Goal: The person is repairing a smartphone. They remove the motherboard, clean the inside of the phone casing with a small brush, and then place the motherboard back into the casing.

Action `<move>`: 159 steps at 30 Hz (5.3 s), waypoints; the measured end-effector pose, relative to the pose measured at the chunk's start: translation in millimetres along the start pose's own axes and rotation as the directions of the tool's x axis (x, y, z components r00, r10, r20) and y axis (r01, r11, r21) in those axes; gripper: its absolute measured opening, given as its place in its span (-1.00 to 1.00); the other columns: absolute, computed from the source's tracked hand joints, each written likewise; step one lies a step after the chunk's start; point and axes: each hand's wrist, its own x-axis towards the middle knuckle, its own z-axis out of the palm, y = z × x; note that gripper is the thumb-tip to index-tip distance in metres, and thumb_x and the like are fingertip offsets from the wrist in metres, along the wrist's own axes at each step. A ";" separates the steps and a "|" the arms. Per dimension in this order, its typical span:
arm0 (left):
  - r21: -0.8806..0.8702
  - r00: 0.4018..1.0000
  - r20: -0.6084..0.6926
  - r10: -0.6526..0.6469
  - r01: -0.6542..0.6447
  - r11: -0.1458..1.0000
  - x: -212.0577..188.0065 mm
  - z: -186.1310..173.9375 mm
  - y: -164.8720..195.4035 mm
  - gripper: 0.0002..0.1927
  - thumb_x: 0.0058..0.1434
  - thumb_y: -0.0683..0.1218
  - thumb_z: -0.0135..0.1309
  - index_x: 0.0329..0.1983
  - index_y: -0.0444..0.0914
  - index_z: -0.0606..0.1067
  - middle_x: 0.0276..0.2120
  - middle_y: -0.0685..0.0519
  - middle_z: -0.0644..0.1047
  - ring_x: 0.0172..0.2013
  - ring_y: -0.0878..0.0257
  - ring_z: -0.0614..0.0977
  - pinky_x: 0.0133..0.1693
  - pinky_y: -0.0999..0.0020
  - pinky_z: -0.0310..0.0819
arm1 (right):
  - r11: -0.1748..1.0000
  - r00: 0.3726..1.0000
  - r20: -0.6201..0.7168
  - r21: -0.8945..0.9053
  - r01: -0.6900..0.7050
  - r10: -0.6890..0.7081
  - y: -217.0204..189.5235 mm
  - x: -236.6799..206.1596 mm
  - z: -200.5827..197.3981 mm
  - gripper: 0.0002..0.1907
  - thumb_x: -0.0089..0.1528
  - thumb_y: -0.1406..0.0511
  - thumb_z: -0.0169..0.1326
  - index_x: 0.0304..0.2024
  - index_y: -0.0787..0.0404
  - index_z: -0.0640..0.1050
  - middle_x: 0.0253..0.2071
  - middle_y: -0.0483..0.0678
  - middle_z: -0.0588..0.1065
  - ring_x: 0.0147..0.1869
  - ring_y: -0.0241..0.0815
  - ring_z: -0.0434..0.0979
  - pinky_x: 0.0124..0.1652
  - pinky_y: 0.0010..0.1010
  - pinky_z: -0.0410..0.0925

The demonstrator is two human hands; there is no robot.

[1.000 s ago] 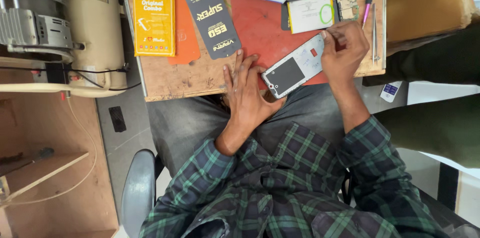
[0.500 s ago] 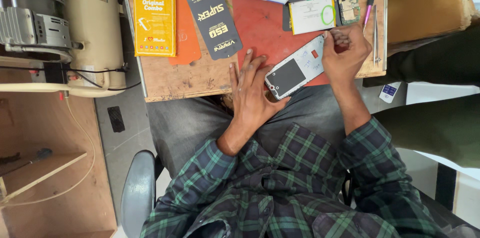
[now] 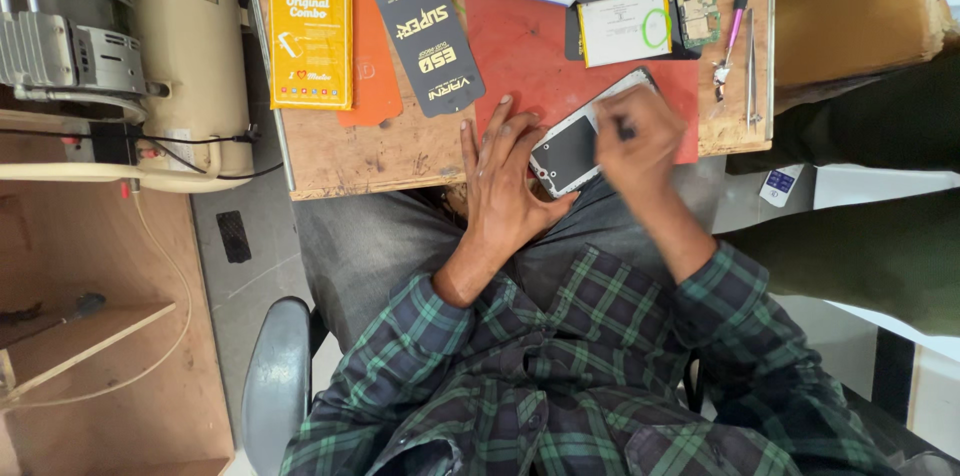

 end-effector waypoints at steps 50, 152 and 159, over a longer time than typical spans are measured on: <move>0.034 0.997 -0.065 -0.037 0.040 0.999 8.6 -50.2 32.3 -0.25 -0.20 0.06 0.47 0.06 -0.27 0.48 0.19 -0.08 0.39 0.45 -0.08 0.22 0.42 -0.35 -0.04 | 0.956 0.950 -0.269 0.284 -0.077 0.156 16.4 2.7 -58.0 -0.83 0.38 0.54 0.25 -0.13 0.38 0.48 -0.16 0.10 0.55 -0.20 -0.19 0.54 -0.22 -0.46 0.42; -0.004 0.999 -0.054 -0.004 0.004 1.000 -0.5 -17.6 -11.6 -0.25 -0.28 0.01 0.52 0.01 -0.22 0.46 0.27 -0.03 0.37 0.49 -0.05 0.15 0.45 -0.14 -0.06 | 0.993 0.984 0.135 0.046 0.110 -0.115 -40.5 -11.5 21.7 -0.86 0.19 0.52 0.29 -0.30 0.32 0.55 -0.25 0.03 0.59 -0.22 -0.12 0.61 -0.26 -0.41 0.44; -0.017 0.998 -0.069 0.002 -0.004 1.000 -0.7 -16.7 -12.8 -0.25 -0.27 0.03 0.53 0.01 -0.21 0.46 0.26 -0.03 0.36 0.48 -0.06 0.15 0.45 -0.14 -0.06 | 0.999 0.997 0.059 -0.013 -0.045 0.046 -33.7 -3.1 10.1 -0.87 0.20 0.52 0.30 -0.32 0.36 0.57 -0.25 0.04 0.60 -0.29 -0.17 0.60 -0.31 -0.42 0.41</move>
